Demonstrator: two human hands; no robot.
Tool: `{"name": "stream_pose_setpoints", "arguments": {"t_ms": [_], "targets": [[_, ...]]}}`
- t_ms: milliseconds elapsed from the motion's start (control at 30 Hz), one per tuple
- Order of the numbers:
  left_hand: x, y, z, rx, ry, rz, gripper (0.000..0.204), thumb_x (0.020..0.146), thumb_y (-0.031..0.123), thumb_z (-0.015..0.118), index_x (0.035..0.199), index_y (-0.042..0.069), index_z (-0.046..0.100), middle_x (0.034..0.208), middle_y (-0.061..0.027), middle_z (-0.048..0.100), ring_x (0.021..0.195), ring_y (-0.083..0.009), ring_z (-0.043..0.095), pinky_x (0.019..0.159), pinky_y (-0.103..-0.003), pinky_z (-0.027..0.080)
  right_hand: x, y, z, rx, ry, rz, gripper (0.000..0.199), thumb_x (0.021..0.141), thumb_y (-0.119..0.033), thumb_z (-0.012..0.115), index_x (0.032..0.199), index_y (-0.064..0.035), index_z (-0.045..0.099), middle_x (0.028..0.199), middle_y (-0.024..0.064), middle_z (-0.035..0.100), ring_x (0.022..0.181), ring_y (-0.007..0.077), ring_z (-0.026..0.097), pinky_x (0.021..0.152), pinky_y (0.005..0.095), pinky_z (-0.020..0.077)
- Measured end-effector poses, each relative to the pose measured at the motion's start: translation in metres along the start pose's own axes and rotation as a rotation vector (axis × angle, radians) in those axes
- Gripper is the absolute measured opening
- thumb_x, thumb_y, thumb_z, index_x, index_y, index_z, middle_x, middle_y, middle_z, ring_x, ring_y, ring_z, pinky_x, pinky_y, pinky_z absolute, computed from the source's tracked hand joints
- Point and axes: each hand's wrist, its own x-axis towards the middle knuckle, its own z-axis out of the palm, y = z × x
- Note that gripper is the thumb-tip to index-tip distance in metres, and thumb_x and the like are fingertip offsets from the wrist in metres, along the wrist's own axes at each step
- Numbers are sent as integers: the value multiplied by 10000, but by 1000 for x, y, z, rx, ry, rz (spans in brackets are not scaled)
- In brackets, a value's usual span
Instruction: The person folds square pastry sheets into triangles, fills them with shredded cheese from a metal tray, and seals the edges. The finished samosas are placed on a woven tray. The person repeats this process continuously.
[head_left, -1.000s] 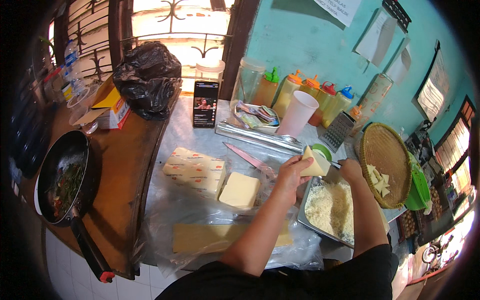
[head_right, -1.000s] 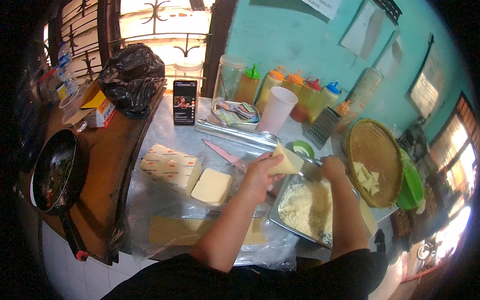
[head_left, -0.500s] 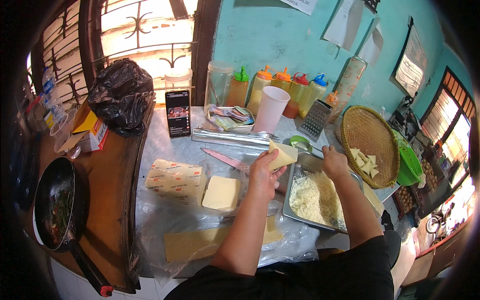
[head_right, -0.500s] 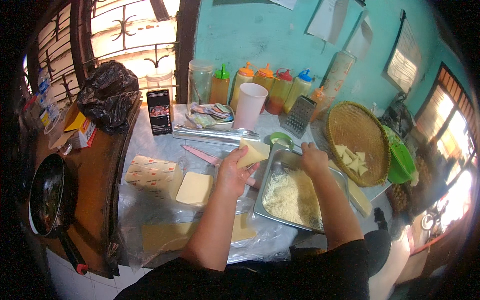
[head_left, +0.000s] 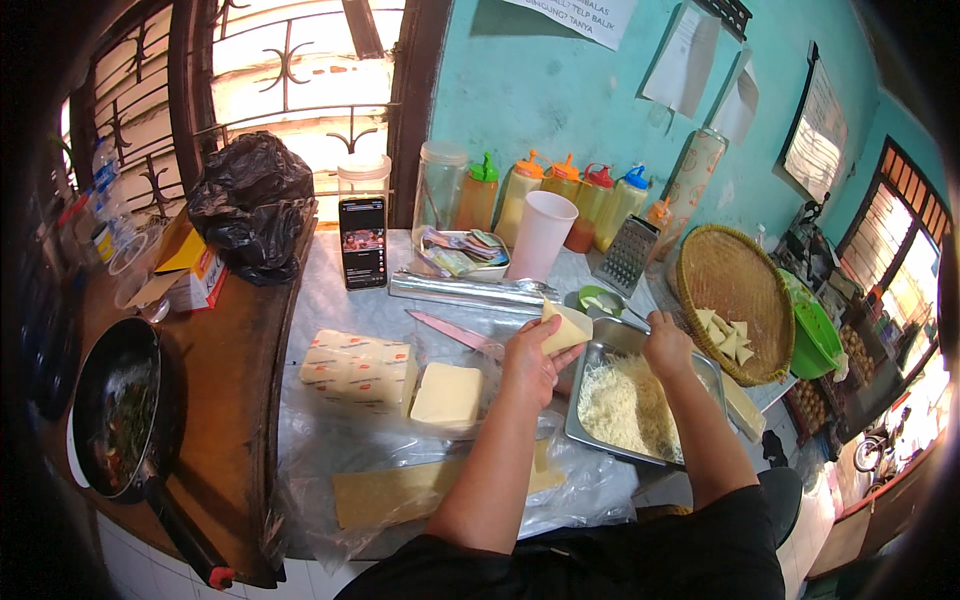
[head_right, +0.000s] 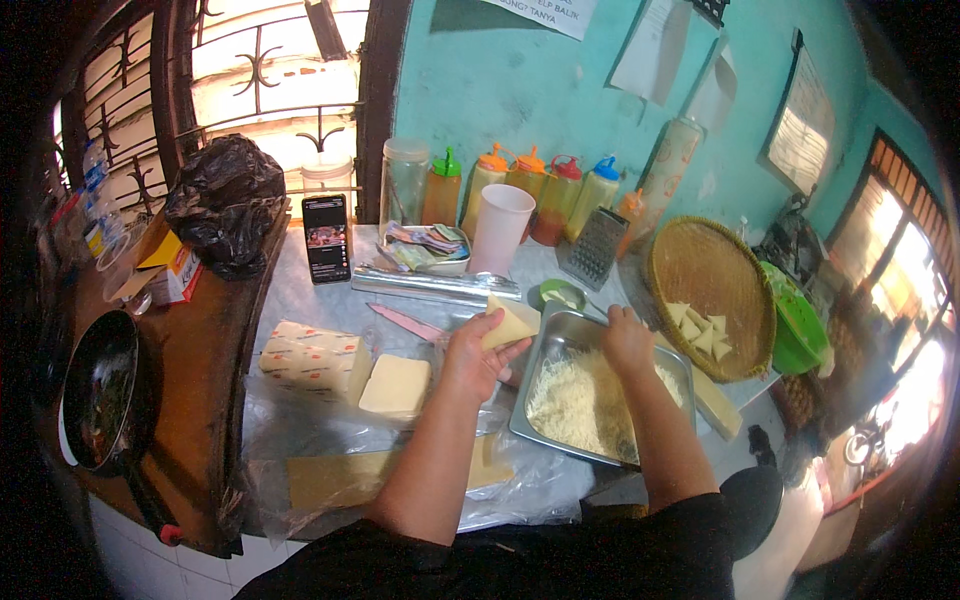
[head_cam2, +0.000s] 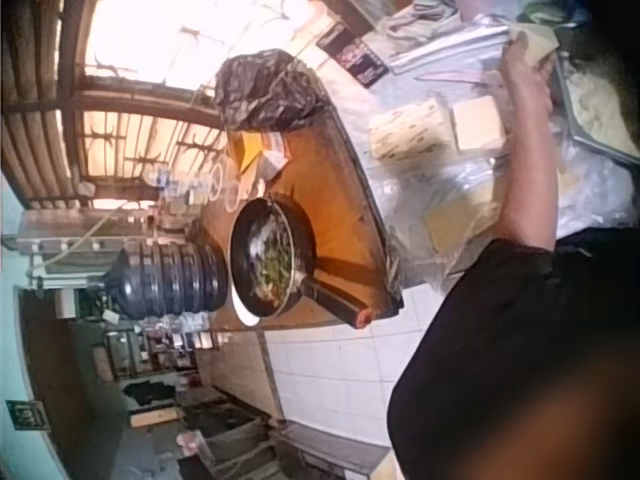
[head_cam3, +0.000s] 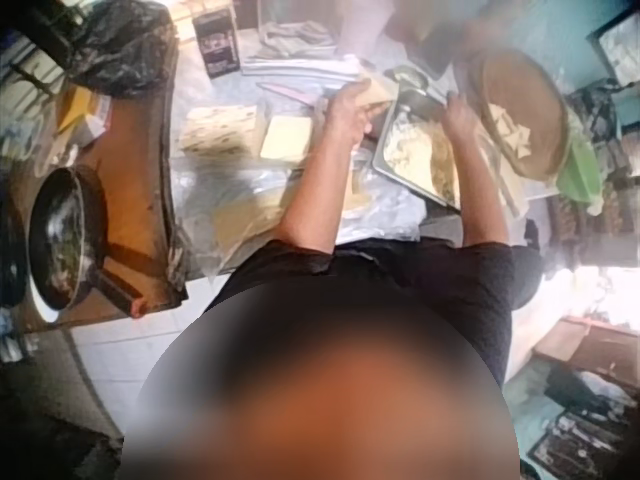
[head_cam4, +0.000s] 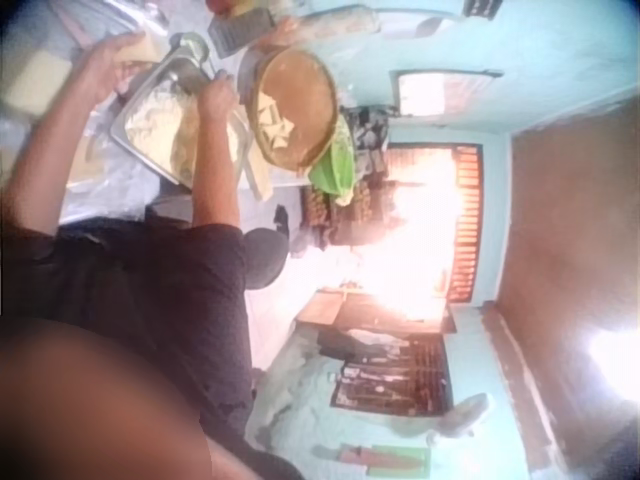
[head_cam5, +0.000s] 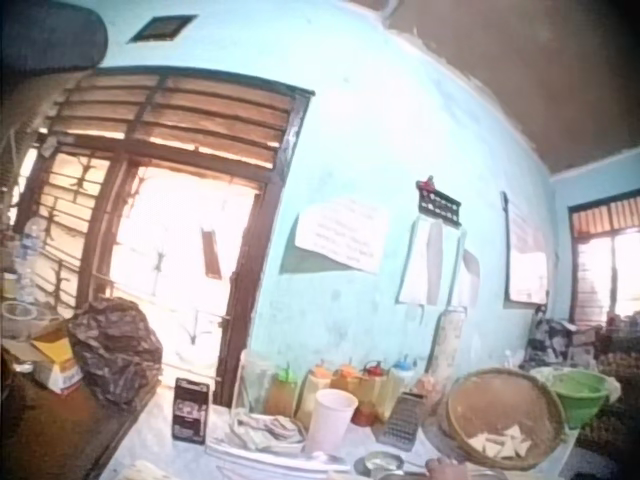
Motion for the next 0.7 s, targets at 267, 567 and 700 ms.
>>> {"name": "stream_pose_setpoints", "arguments": {"t_ms": [267,567,700], "targets": [[0,-2,3,33,-44,-16,319,875,144,571,1144,-5,483,1076,-130,566,974,-252,593,835,-342,533,19,12,-4,917,-339,463,206,737,-41,515,936,-30,565,587,31,443,451,153,409,405,305,292],[0,-2,3,31,-116,36,343,876,120,547,1194,6,487,1119,-118,558,1025,-247,574,895,-337,498,-33,-31,-101,1168,-220,339,172,761,-31,534,923,-14,591,616,8,482,511,98,427,461,251,316],[-1,-1,1,39,-199,28,359,868,130,553,1194,-1,481,1124,-126,561,1061,-261,561,917,-355,483,-62,-37,-107,818,-136,290,200,782,-79,541,959,-40,626,729,82,611,705,166,574,641,300,438]]}}
